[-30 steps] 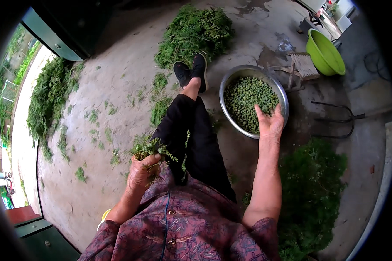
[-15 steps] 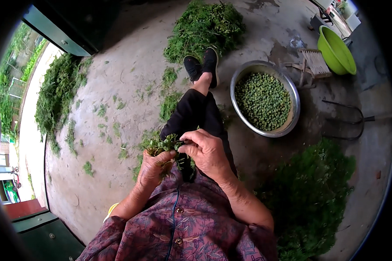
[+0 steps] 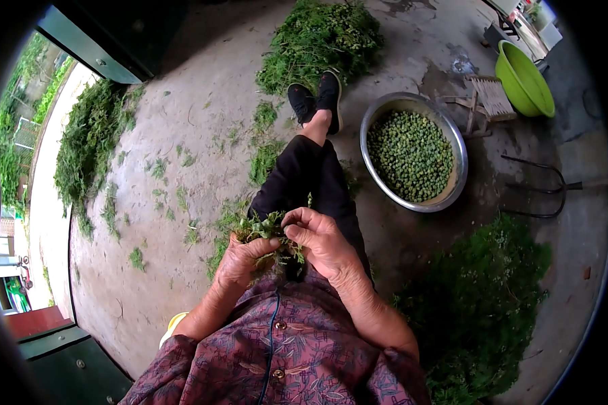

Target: The person picks up cypress branches by hand, plucks the cypress berries from them, and drops the berries into a large metal bowl. They occasionally toss the stripped branches onto a pile on the ground and reach for new branches to continue the process.

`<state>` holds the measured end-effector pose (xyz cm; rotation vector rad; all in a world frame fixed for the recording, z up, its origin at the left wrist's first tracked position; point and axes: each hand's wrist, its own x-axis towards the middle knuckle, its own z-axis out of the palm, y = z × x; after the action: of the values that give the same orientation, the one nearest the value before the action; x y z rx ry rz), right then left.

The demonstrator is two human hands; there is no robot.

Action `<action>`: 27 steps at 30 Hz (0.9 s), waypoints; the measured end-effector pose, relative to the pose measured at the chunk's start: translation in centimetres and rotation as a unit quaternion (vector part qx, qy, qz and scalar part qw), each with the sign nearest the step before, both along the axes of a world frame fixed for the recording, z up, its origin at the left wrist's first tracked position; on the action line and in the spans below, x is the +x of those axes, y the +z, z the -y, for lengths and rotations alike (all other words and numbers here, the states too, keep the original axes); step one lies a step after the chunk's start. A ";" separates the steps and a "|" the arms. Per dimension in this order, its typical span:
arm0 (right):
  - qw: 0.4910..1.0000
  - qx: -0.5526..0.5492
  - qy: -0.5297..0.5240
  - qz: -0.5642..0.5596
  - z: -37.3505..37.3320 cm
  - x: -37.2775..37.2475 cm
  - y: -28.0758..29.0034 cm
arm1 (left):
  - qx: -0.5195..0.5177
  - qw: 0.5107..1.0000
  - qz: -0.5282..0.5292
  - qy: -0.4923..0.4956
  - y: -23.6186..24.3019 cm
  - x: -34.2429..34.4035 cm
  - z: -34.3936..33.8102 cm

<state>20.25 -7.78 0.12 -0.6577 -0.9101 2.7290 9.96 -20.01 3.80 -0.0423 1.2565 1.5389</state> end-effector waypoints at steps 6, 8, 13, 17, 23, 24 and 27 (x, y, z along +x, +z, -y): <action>0.991 -0.100 -0.058 -0.073 -1.6 0.4 -1.4 | 0.041 0.993 0.085 0.072 -1.7 -0.1 0.4; 0.997 -0.048 -0.046 -0.029 -1.3 0.5 -0.7 | 0.053 0.993 0.069 0.075 -1.5 -0.1 0.3; 0.998 -0.066 0.002 0.002 0.1 0.0 -0.7 | 0.016 0.998 0.051 0.043 -1.9 0.0 0.3; 0.999 -0.041 0.022 0.025 0.4 -0.2 -0.6 | 0.044 0.997 0.026 0.060 -2.3 0.3 0.1; 0.991 0.074 -0.091 0.068 -1.7 0.5 -1.8 | -0.016 0.997 0.045 0.067 -1.7 0.5 0.5; 0.992 0.042 -0.102 0.069 -1.7 0.5 -0.9 | -0.016 0.997 0.045 0.067 -1.8 0.4 0.5; 1.000 -0.002 -0.014 0.009 -0.6 0.7 -1.2 | -0.008 0.993 0.028 0.113 -2.4 0.3 0.4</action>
<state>20.92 -7.22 -1.13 -0.6928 -0.8934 2.7052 10.26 -20.37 1.40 -0.2446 1.2530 1.7079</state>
